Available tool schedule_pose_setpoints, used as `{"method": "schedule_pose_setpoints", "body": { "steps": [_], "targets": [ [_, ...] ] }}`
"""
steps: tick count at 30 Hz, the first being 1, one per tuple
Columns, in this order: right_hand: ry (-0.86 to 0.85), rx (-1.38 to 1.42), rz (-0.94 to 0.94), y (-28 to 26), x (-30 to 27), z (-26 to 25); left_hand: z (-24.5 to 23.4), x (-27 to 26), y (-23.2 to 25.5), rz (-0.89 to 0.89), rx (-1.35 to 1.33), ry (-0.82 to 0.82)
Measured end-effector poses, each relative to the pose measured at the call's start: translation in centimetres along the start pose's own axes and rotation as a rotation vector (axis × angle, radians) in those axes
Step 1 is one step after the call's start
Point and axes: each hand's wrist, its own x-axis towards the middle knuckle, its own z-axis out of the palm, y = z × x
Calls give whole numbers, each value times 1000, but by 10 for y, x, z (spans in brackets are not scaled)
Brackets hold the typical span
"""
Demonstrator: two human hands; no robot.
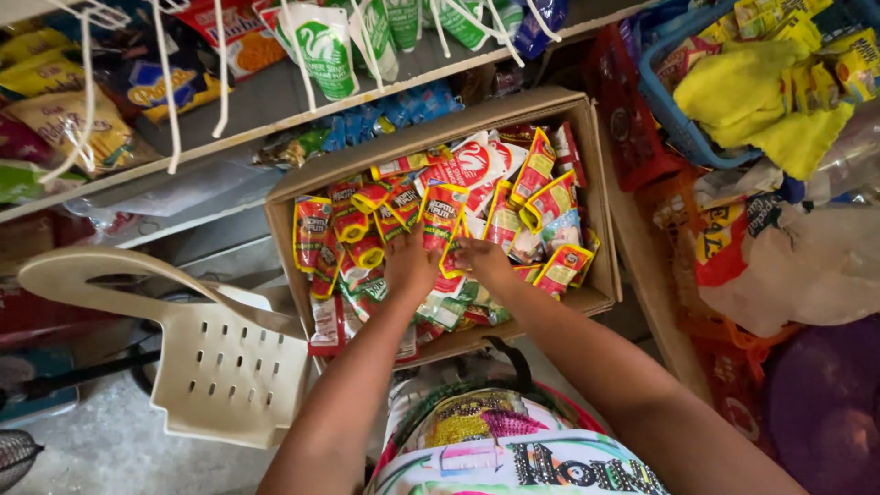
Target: The person repeatedly picks up small yellow and red packets from a cardboard box and hangs them on white wire hooks attached to a metal shelf. The person handles the packets by hand, moving them from the box to the display rack.
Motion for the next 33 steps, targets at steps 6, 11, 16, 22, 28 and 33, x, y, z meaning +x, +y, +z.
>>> {"method": "schedule_pose_setpoints", "body": {
  "steps": [6,11,16,22,28,33],
  "targets": [
    [-38,78,45,2,11,-7,-15,1,22,-356,-310,-86],
    [-150,144,84,2,13,-13,5,-6,13,-492,-672,-218],
    [-117,128,161,-20,-2,-7,-19,-16,40,-785,-1274,-329],
    [-138,275,-25,-67,-15,5,-52,-25,62,-585,-1287,-191],
    [-231,589,-220,-114,-25,27,-80,-33,58,-433,-1261,-140],
    [-295,698,-370,-140,-47,56,-94,-33,49,-158,-1033,20]
  ]
}}
